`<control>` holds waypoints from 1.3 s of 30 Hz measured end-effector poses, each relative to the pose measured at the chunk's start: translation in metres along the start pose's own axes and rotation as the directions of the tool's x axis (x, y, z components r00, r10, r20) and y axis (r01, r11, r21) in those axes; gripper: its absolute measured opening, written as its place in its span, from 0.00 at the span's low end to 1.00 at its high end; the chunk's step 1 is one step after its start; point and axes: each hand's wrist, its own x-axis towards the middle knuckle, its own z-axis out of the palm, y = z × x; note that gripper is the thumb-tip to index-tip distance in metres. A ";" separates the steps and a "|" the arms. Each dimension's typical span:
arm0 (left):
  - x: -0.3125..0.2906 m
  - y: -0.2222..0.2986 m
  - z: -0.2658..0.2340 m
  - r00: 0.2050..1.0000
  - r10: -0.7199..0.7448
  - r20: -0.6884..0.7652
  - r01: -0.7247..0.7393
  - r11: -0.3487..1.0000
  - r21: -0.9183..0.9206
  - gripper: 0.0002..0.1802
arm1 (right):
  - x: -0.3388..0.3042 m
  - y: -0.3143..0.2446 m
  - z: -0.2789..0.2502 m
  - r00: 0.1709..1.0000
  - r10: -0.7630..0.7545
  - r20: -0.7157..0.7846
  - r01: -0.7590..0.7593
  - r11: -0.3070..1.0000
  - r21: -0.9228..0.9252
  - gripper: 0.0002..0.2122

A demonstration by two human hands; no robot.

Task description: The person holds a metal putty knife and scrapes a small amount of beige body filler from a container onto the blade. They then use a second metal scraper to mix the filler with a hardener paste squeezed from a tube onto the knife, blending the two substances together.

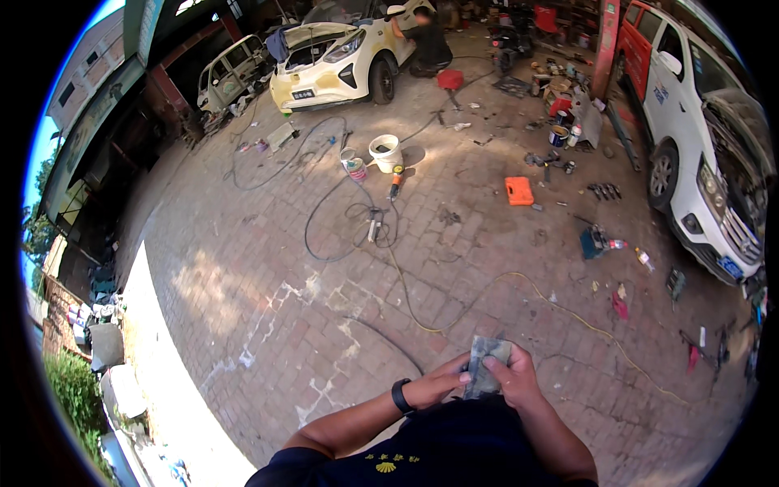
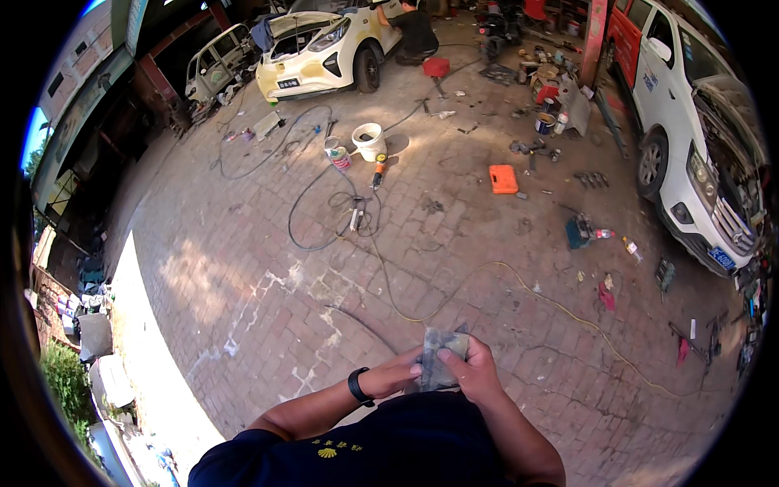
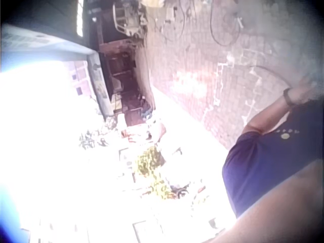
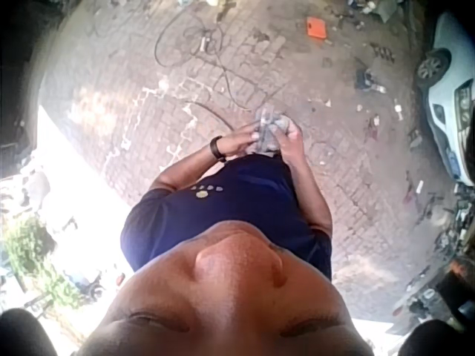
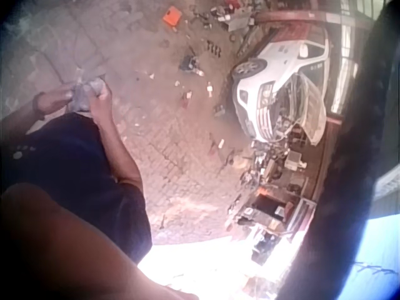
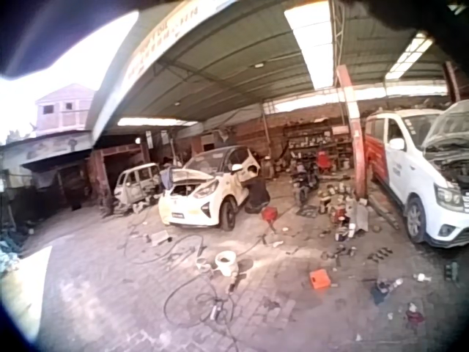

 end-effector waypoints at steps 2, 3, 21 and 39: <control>0.001 -0.007 -0.011 1.000 -0.023 0.003 0.023 0.961 -0.275 0.42 | -0.003 -0.017 0.000 1.000 0.019 0.023 -0.026 0.943 0.332 0.11; 0.002 -0.008 -0.016 0.999 -0.043 0.016 0.046 0.956 -0.289 0.43 | -0.004 -0.011 -0.009 0.997 -0.017 0.077 -0.016 0.915 0.403 0.11; 0.002 -0.004 -0.006 0.960 0.119 -0.254 -0.045 0.959 0.279 0.14 | 0.008 -0.010 -0.016 0.904 -0.228 -0.360 0.220 0.973 -0.066 0.08; 0.012 -0.021 -0.007 0.993 0.021 -0.119 0.009 0.968 0.250 0.24 | -0.002 -0.005 0.008 0.986 -0.154 -0.056 0.134 0.955 -0.265 0.07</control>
